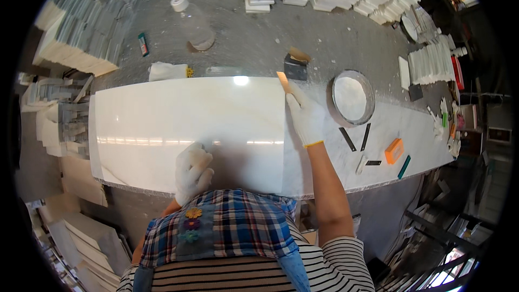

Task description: The person applies a white substance to a large white rectangular panel using a small brush and a scraper. They repeatedly dip the brush into a container and spread the substance across the panel's surface, then use the scraper to smooth it. The person works at a table in a workshop with stacks of similar panels nearby.

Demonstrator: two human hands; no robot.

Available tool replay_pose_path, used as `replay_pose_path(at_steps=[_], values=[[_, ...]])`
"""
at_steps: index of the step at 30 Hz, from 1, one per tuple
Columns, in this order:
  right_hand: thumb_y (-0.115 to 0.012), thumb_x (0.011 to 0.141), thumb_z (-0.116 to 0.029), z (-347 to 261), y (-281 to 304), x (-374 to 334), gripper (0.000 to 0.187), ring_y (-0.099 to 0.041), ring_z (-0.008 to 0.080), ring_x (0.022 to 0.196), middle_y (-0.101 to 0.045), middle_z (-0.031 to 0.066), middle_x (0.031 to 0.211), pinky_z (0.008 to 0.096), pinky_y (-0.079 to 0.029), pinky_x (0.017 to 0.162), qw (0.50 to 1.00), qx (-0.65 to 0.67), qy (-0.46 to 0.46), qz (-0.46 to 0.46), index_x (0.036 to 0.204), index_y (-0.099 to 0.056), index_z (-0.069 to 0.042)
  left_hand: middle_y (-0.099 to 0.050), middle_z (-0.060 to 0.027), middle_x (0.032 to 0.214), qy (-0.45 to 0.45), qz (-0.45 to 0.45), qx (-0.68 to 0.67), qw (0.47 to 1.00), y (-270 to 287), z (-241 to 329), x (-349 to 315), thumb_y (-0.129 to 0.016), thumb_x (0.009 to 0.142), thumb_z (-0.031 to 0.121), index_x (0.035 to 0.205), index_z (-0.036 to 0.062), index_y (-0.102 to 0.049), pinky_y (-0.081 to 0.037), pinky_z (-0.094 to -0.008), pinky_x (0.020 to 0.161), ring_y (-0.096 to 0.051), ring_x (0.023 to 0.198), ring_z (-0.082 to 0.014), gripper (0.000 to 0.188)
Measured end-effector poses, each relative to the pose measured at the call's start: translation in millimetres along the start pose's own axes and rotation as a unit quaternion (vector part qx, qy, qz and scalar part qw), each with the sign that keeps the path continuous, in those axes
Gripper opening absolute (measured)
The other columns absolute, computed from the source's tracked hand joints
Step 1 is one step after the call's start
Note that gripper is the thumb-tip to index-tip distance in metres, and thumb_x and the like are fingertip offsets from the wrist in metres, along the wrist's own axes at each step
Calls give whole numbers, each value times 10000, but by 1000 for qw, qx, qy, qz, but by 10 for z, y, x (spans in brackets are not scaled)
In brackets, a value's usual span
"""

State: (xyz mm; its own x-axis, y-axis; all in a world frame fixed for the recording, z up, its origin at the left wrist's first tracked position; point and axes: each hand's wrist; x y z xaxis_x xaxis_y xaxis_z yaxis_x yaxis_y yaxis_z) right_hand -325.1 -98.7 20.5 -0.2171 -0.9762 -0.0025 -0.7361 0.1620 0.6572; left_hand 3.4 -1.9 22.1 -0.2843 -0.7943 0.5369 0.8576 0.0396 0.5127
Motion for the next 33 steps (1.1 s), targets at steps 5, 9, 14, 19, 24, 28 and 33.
replay_pose_path(at_steps=[5,9,14,19,24,28,33], values=[[-683,1028,-287,187,-85,21,390,-729,370,1080,-765,184,1203,424,-570,929,999,-14,0,37,1399,-725,-175,-499,-128,777,3,-61,10,998,-46,39,195,-720,613,37,897,-8,-655,-411,-433,549,-521,668,-328,295],[-666,1027,-299,179,-133,53,372,-735,376,996,-772,178,1131,439,-577,861,997,-16,42,58,1367,-743,-170,-517,-135,770,14,-56,-2,998,-143,-4,204,-723,633,38,893,-24,-673,-421,-445,561,-530,679,-331,273],[-629,1028,-280,64,-113,-6,355,-737,372,938,-775,166,1051,440,-578,810,997,-21,68,36,1344,-758,-179,-553,-147,785,19,-84,12,996,-200,57,334,-732,657,47,901,-36,-682,-447,-457,580,-556,710,-350,263],[-606,1022,-236,28,-42,42,362,-716,344,808,-755,157,949,428,-569,722,992,6,119,49,1351,-752,-201,-542,-130,769,-6,-95,11,995,-242,-28,351,-741,663,80,891,-39,-677,-444,-448,577,-552,705,-347,265],[-599,1023,-215,61,-28,158,394,-674,308,699,-700,127,812,413,-538,632,992,-18,115,45,1394,-726,-247,-525,-123,752,20,-172,31,984,-190,-41,407,-752,648,118,862,-26,-666,-443,-450,577,-544,708,-336,272],[-619,1012,-195,126,-87,204,392,-667,290,674,-663,109,759,412,-519,601,983,-51,163,70,1382,-724,-269,-530,-121,753,42,-215,50,974,-180,-26,441,-752,642,127,848,-21,-660,-454,-446,589,-547,711,-334,270],[-640,995,-182,61,10,245,274,-649,277,644,-628,90,722,406,-507,583,975,-102,192,38,1240,-744,-250,-548,-123,765,14,-173,24,985,-241,-66,423,-760,635,126,843,-29,-655,-461,-435,594,-551,707,-330,280]])
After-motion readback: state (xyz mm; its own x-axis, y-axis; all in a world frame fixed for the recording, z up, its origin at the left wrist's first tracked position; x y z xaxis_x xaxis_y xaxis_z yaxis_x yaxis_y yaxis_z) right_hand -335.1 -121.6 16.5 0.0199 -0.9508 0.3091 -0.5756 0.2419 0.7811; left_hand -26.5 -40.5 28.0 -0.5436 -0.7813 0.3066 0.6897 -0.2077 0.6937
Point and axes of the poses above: each hand's wrist, its own x-axis towards the middle knuckle, its own y-axis out of the back of the hand, z = x × y
